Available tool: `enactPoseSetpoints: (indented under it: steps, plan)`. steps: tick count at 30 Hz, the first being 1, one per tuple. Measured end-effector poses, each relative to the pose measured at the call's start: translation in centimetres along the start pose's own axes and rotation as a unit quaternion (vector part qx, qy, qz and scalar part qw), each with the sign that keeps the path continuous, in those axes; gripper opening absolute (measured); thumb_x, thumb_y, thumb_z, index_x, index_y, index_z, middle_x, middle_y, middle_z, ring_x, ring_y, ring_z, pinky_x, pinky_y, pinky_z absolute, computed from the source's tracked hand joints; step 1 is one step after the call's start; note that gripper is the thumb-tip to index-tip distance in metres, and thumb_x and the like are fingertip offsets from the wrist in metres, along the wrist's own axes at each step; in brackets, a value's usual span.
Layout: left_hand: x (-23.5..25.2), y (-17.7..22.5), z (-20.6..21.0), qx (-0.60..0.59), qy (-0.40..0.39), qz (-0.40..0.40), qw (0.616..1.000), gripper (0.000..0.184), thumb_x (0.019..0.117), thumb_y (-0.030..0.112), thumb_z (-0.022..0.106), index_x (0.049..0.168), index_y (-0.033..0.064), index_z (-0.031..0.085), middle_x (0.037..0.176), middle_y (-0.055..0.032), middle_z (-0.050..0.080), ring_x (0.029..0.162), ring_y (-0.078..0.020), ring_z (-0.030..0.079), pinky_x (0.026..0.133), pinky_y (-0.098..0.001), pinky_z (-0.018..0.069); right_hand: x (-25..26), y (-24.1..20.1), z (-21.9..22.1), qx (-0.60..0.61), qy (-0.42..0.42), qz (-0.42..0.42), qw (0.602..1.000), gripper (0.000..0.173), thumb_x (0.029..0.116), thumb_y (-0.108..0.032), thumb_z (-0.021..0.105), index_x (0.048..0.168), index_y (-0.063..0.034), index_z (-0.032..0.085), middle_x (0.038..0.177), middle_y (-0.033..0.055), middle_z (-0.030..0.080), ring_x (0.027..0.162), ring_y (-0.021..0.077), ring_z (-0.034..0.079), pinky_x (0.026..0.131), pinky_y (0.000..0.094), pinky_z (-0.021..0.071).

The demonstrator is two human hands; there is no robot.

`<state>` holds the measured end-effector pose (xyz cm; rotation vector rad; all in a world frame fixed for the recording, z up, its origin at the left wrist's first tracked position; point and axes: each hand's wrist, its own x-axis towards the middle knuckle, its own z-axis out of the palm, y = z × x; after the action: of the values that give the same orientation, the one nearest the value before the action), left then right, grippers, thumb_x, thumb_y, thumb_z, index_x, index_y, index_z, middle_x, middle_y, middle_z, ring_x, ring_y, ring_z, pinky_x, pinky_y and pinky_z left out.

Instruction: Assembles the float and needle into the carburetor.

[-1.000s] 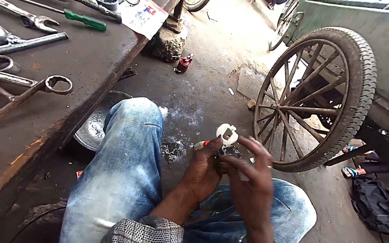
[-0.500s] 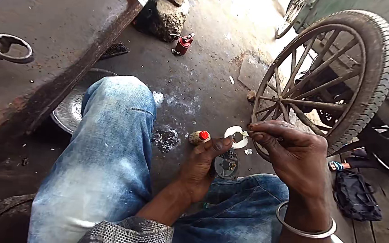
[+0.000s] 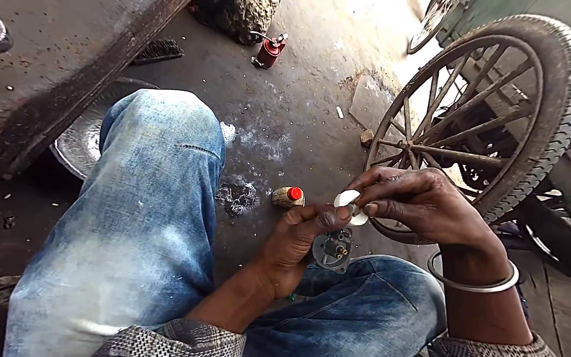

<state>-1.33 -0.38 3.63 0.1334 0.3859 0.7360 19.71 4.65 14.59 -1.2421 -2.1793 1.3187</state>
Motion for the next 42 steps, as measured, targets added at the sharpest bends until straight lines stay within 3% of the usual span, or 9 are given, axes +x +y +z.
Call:
enactPoseSetpoints:
  steps: [4,10,15,20,25,31,35,42]
  plan:
    - [0.2,0.0,-0.2,0.014,-0.006,0.016,1.0,0.013,0.094,0.021,0.073,0.102,0.0112,0.075,0.095,-0.0086,0.072,0.083,-0.0137,0.069,0.074,-0.0297,0.0592,-0.1,0.3,0.1,0.02,-0.009,0.025,0.999,0.011,0.0945,-0.01,0.072,0.101,-0.0042,0.079,0.104,0.0042,0.074,0.085,0.0093,0.071,0.07,0.0207,0.0616]
    - [0.4,-0.1,-0.2,0.026,-0.012,0.02,0.999,0.01,0.0913,0.02,0.076,0.097,0.0122,0.075,0.096,-0.0083,0.073,0.085,-0.0137,0.069,0.078,-0.0305,0.0585,-1.1,-0.5,1.8,0.005,0.087,0.045,0.995,0.011,0.0918,-0.009,0.074,0.101,-0.0078,0.08,0.099,0.001,0.075,0.077,0.0065,0.069,0.065,0.0192,0.0603]
    - [0.2,-0.2,-0.2,0.037,-0.025,0.017,0.999,0.014,0.0857,0.021,0.082,0.095,0.0123,0.076,0.094,-0.0083,0.073,0.087,-0.013,0.069,0.081,-0.0296,0.0583,-2.2,-0.2,3.2,0.057,0.153,0.026,0.986,0.012,0.0899,-0.008,0.077,0.101,-0.0073,0.08,0.101,0.003,0.076,0.082,0.0087,0.072,0.072,0.0214,0.0621]
    - [0.0,-0.3,0.2,0.037,-0.032,0.018,0.999,0.016,0.0803,0.017,0.086,0.094,0.0127,0.079,0.093,-0.0068,0.074,0.087,-0.0118,0.071,0.082,-0.0292,0.0601,-3.1,0.3,3.4,0.105,0.167,-0.007,0.98,0.011,0.0892,-0.009,0.079,0.1,-0.0081,0.078,0.098,0.0032,0.076,0.092,0.0141,0.073,0.084,0.0288,0.0629]
    - [0.2,-0.9,0.3,0.026,-0.044,0.04,0.998,0.019,0.0795,0.021,0.087,0.094,0.0117,0.08,0.095,-0.0066,0.075,0.09,-0.0112,0.072,0.084,-0.0289,0.0608,-3.4,0.7,3.1,0.132,0.16,0.002,0.978,0.015,0.088,-0.01,0.08,0.101,-0.009,0.074,0.095,0.001,0.075,0.086,0.0092,0.072,0.079,0.0254,0.0624]
    - [0.5,-1.1,0.1,0.034,-0.072,0.079,0.994,0.013,0.0831,0.018,0.084,0.094,0.0121,0.08,0.101,-0.0026,0.075,0.094,-0.0074,0.071,0.085,-0.0253,0.0599,-3.4,0.4,3.2,0.099,0.163,-0.005,0.982,0.011,0.0898,-0.013,0.079,0.1,-0.0112,0.074,0.097,-0.0017,0.075,0.09,0.0074,0.072,0.078,0.0214,0.0619]
    - [0.4,-1.0,0.2,0.028,-0.067,0.081,0.994,0.012,0.0828,0.017,0.084,0.094,0.0125,0.08,0.1,-0.0021,0.075,0.093,-0.0065,0.071,0.084,-0.0247,0.0599,-3.2,0.2,3.2,0.041,0.167,-0.027,0.985,0.008,0.0905,-0.013,0.078,0.098,-0.0125,0.075,0.098,-0.0021,0.075,0.098,0.0129,0.072,0.087,0.0286,0.0624]
    - [0.4,-1.2,0.1,0.028,-0.077,0.091,0.993,0.013,0.0829,0.017,0.084,0.094,0.0127,0.08,0.099,-0.0018,0.075,0.093,-0.0058,0.07,0.084,-0.0231,0.0594,-3.3,0.0,3.3,0.069,0.174,-0.019,0.982,0.016,0.088,-0.013,0.081,0.101,-0.0123,0.072,0.097,-0.0017,0.075,0.095,0.0122,0.073,0.084,0.0279,0.0628]
